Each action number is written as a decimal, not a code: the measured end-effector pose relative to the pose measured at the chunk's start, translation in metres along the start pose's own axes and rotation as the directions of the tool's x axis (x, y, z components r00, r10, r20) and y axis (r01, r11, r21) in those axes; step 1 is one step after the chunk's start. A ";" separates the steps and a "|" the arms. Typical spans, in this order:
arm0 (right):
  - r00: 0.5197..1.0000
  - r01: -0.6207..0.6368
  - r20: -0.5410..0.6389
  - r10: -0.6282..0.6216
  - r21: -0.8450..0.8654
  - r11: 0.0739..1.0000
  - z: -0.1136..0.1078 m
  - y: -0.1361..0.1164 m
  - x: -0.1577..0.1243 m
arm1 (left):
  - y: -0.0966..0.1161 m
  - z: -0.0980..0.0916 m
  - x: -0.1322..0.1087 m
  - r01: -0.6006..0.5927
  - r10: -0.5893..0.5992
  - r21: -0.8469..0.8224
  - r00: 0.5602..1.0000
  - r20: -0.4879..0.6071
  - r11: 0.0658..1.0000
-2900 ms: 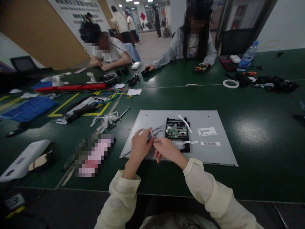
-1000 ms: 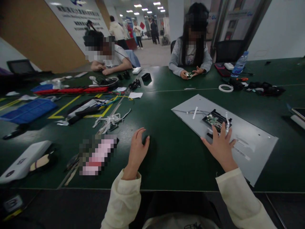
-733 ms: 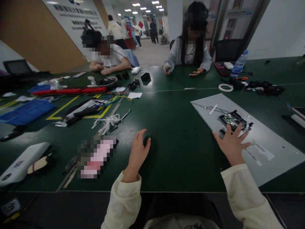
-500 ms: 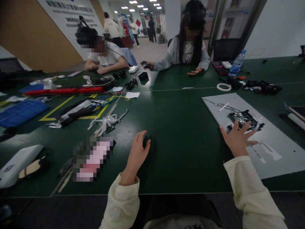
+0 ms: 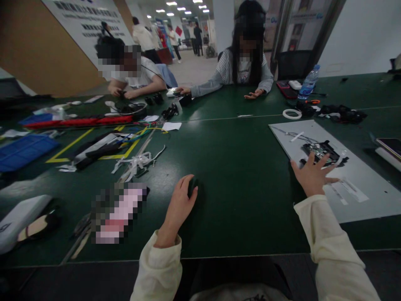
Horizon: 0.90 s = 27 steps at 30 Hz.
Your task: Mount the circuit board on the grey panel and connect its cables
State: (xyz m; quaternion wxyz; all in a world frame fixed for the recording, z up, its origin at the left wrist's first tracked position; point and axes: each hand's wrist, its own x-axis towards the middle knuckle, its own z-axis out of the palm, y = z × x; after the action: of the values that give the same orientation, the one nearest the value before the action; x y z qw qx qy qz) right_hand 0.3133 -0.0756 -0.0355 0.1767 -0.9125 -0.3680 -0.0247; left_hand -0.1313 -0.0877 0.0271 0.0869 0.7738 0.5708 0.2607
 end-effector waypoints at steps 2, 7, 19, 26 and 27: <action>1.000 0.006 -0.001 -0.006 -0.003 1.000 0.001 0.002 -0.001 | 0.000 0.000 0.000 0.001 -0.001 -0.001 1.000 -0.009 1.000; 1.000 -0.012 0.028 0.012 0.003 1.000 -0.002 0.003 -0.002 | 0.000 -0.002 0.000 0.037 -0.038 -0.028 0.998 -0.039 0.999; 0.996 -0.046 0.079 0.045 0.017 0.999 -0.004 0.005 0.008 | 0.068 0.018 0.045 -0.280 0.255 -0.004 0.871 0.419 0.960; 1.000 -0.016 -0.018 0.016 0.011 1.000 0.000 0.012 0.022 | 0.088 0.061 0.072 -0.426 0.394 -0.032 0.803 0.448 0.904; 1.000 -0.016 -0.023 0.016 0.013 1.000 0.001 0.013 0.025 | 0.086 0.065 0.071 -0.432 0.400 -0.028 0.805 0.438 0.901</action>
State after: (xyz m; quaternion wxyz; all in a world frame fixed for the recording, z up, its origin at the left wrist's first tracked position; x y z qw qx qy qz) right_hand 0.3409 -0.0676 -0.0358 0.1870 -0.9139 -0.3589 -0.0313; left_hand -0.0116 -0.0400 0.0305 0.1238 0.9208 0.3625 0.0737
